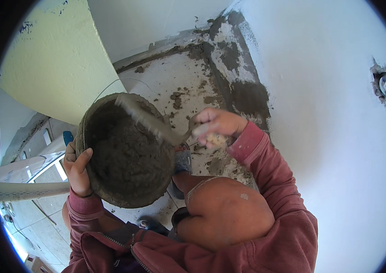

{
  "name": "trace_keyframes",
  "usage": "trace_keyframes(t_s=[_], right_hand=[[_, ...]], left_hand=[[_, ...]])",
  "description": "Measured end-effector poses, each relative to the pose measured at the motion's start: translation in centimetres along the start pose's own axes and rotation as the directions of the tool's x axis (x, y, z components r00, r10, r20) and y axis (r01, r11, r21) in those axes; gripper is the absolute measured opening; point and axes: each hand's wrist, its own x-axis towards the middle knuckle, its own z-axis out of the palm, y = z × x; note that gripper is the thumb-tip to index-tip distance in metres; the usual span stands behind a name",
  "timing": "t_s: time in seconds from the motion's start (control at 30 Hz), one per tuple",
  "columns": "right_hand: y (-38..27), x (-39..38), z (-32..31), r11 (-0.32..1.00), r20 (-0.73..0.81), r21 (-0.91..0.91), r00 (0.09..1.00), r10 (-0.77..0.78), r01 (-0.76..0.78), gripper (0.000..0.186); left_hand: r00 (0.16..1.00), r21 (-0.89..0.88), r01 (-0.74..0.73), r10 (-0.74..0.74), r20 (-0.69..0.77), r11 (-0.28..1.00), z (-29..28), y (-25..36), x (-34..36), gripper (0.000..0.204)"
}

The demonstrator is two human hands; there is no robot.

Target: Applying mortar to a floor corner using a trowel.

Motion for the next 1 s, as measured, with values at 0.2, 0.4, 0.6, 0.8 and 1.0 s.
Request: trace_keyframes(t_s=[0.2, 0.4, 0.6, 0.8, 1.0], right_hand=[[0.9, -6.3, -6.0, 0.912, -0.759, 0.105, 0.624, -0.183, 0.396, 0.014], [6.7, -8.0, -5.4, 0.911, -0.825, -0.06, 0.494, -0.275, 0.408, 0.021], [6.1, 0.7, -4.0, 0.967, -0.602, 0.112, 0.789, -0.118, 0.23, 0.025], [4.9, 4.9, -7.2, 0.965, -0.813, -0.176, 0.524, -0.254, 0.195, 0.021], [1.9, 5.1, -10.1, 0.997, -0.84, 0.034, 0.543, -0.011, 0.072, 0.022]], left_hand=[[1.0, -0.007, 0.006, -0.006, -0.029, 1.0, 0.3, -0.4, -0.7, 0.042], [1.0, -0.008, -0.008, 0.008, -0.009, 1.0, 0.7, -0.3, -0.1, 0.042], [1.0, -0.003, 0.004, -0.004, 0.018, 1.0, 0.6, 0.3, -0.2, 0.044], [0.999, 0.013, -0.013, 0.012, 0.034, 1.0, 1.4, 0.0, -0.5, 0.046], [0.999, -0.006, -0.022, 0.023, 0.043, 1.0, 1.8, 0.0, -0.5, 0.046]])
